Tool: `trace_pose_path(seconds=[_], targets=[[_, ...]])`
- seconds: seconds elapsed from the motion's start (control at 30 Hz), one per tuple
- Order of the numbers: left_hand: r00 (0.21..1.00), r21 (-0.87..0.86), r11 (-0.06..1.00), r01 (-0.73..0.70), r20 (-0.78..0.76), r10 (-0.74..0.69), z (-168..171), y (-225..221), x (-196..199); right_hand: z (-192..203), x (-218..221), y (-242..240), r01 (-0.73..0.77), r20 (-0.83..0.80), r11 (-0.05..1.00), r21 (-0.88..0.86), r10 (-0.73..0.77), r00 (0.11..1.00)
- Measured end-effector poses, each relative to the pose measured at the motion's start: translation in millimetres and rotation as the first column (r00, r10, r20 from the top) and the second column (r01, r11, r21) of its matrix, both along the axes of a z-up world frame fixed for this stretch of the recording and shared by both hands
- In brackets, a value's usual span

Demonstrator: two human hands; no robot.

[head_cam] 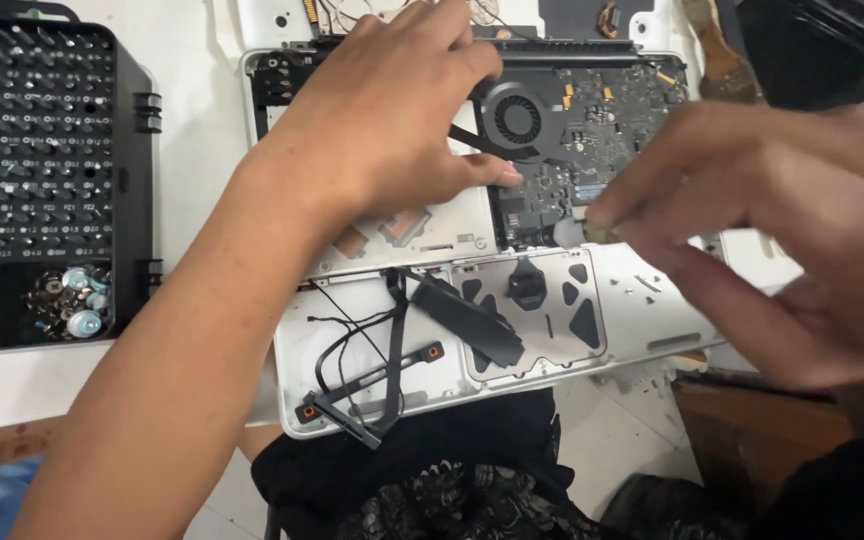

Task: Tightening small screws on a laptop motherboard using a precision screwdriver during a repair process.

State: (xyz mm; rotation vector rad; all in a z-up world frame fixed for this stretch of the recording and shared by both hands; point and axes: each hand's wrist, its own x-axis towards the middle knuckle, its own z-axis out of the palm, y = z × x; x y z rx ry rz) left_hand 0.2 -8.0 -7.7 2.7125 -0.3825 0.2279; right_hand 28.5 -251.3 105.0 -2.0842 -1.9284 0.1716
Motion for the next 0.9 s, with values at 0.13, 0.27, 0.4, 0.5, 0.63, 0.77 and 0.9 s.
trace_pose_path(seconds=[0.13,0.27,0.4,0.5,0.63,0.77,0.9], targets=[[1.0,0.011,1.0,0.003,-0.025,-0.002,-1.0,1.3,1.5,-30.3,37.6,-47.5,0.146,-0.05,0.987,0.074,-0.142,0.989],[0.975,-0.004,0.997,0.075,0.211,-0.073,-8.1,1.0,-1.5,-83.8,66.9,-169.0,0.626,-0.182,0.747,0.223,-0.599,0.78],[0.917,-0.141,0.947,0.289,0.326,-0.231,17.5,-24.1,-8.9,-135.3,54.6,-202.4,0.765,-0.53,0.422,0.486,-0.554,0.642],[0.962,-0.099,0.962,0.256,-0.074,-0.263,40.9,-64.0,-21.5,-137.6,13.5,-175.1,0.701,-0.621,0.262,0.663,-0.329,0.711],[0.904,-0.086,0.909,0.408,-0.101,-0.415,37.7,-101.3,-27.9,-147.2,-10.5,-165.9,0.666,-0.614,0.288,0.688,-0.258,0.746],[0.9,-0.051,0.903,0.426,-0.081,-0.429,32.6,-117.0,-24.9,-159.0,-18.7,-168.5,0.696,-0.678,0.24,0.676,-0.165,0.716],[0.896,0.004,0.906,0.423,-0.152,-0.418,37.8,-125.8,-23.3,-173.3,-20.4,-194.6,0.716,-0.694,0.112,0.689,-0.184,0.697]])
